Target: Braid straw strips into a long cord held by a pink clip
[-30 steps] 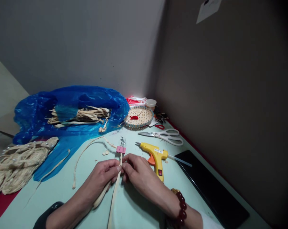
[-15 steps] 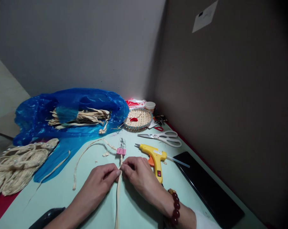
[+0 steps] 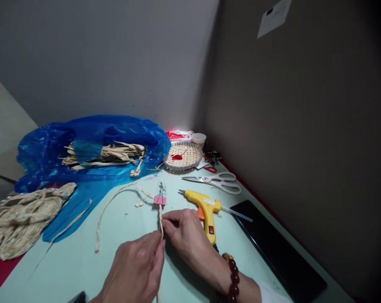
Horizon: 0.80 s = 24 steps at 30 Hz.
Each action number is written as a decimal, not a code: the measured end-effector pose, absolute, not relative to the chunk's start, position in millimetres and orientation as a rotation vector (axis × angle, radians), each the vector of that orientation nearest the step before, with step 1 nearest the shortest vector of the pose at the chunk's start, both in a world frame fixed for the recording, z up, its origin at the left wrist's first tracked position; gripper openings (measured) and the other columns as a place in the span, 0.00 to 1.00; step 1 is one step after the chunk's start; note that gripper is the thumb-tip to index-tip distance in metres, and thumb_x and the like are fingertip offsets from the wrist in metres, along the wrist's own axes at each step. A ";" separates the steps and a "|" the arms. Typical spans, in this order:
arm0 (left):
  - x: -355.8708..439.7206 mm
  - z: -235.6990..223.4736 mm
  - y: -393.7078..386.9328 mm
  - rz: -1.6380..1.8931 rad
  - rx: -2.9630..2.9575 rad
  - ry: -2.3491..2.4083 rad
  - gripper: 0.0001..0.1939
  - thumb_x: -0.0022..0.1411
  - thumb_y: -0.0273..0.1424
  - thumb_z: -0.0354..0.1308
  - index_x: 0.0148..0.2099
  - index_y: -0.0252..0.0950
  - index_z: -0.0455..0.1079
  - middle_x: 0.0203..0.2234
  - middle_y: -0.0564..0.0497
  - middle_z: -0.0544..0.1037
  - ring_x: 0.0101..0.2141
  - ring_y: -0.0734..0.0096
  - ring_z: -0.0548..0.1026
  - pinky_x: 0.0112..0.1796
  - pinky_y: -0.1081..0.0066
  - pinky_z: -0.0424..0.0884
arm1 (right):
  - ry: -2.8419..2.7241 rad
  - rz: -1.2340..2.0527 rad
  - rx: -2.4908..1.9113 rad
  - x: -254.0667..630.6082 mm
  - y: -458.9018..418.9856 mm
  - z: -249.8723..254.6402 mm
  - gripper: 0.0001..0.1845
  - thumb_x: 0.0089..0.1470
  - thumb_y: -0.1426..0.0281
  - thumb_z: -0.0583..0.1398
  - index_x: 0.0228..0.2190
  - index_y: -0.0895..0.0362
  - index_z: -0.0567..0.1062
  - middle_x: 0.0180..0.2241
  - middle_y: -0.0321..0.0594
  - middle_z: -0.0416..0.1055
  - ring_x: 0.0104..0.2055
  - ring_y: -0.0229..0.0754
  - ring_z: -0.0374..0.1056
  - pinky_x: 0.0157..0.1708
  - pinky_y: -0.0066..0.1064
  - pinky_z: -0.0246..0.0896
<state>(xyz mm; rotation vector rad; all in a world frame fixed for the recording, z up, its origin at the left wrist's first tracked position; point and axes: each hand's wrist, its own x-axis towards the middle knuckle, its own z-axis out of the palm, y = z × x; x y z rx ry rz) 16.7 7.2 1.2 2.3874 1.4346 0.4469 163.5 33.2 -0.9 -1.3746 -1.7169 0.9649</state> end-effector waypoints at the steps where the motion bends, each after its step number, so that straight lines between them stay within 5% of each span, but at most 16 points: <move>1: 16.7 0.5 6.2 0.449 2.398 1.425 0.14 0.67 0.31 0.43 0.29 0.40 0.63 0.22 0.50 0.76 0.22 0.64 0.75 0.25 0.68 0.61 | -1.713 0.996 -1.359 164.1 33.1 0.2 0.16 0.49 0.76 0.53 0.15 0.57 0.53 0.17 0.29 0.44 0.22 0.33 0.40 0.21 0.27 0.37; 8: 19.1 -4.4 1.7 0.365 2.474 1.387 0.15 0.66 0.30 0.44 0.31 0.37 0.70 0.23 0.43 0.78 0.24 0.56 0.78 0.24 0.64 0.60 | -1.666 1.147 -1.287 166.0 32.6 3.3 0.13 0.50 0.75 0.51 0.17 0.59 0.67 0.17 0.32 0.60 0.22 0.33 0.54 0.22 0.25 0.47; 13: 17.2 2.3 2.5 0.421 2.390 1.347 0.15 0.65 0.35 0.48 0.31 0.38 0.72 0.26 0.44 0.79 0.26 0.58 0.77 0.26 0.65 0.61 | -1.629 1.214 -1.261 166.5 34.1 1.0 0.12 0.49 0.76 0.53 0.17 0.60 0.69 0.16 0.32 0.60 0.22 0.33 0.53 0.21 0.24 0.46; 17: 10.5 16.1 20.4 0.596 2.128 1.506 0.16 0.64 0.38 0.48 0.26 0.39 0.67 0.23 0.49 0.74 0.27 0.63 0.73 0.29 0.67 0.62 | -1.617 1.229 -1.271 168.5 35.3 2.2 0.13 0.50 0.76 0.53 0.18 0.61 0.72 0.16 0.31 0.60 0.22 0.33 0.53 0.23 0.24 0.47; 19: 8.1 18.6 31.5 0.650 1.845 1.516 0.11 0.61 0.40 0.52 0.33 0.39 0.68 0.23 0.53 0.72 0.21 0.70 0.68 0.25 0.71 0.61 | -1.592 1.255 -1.266 169.2 35.3 3.9 0.13 0.51 0.75 0.53 0.20 0.62 0.74 0.18 0.32 0.63 0.23 0.33 0.55 0.25 0.23 0.49; 22: 9.1 15.2 41.0 0.572 1.351 1.241 0.18 0.57 0.43 0.57 0.45 0.39 0.63 0.23 0.58 0.71 0.11 0.83 0.54 0.13 0.77 0.48 | -1.570 1.317 -1.234 169.3 34.8 6.2 0.15 0.53 0.75 0.53 0.22 0.62 0.76 0.20 0.35 0.68 0.25 0.35 0.60 0.27 0.23 0.53; 24: 11.5 11.7 41.3 0.570 1.165 1.141 0.20 0.54 0.43 0.60 0.43 0.38 0.62 0.20 0.61 0.68 0.11 0.87 0.47 0.13 0.80 0.42 | -1.574 1.317 -1.229 169.1 34.5 6.4 0.15 0.53 0.75 0.53 0.22 0.62 0.77 0.20 0.35 0.70 0.25 0.35 0.62 0.28 0.23 0.54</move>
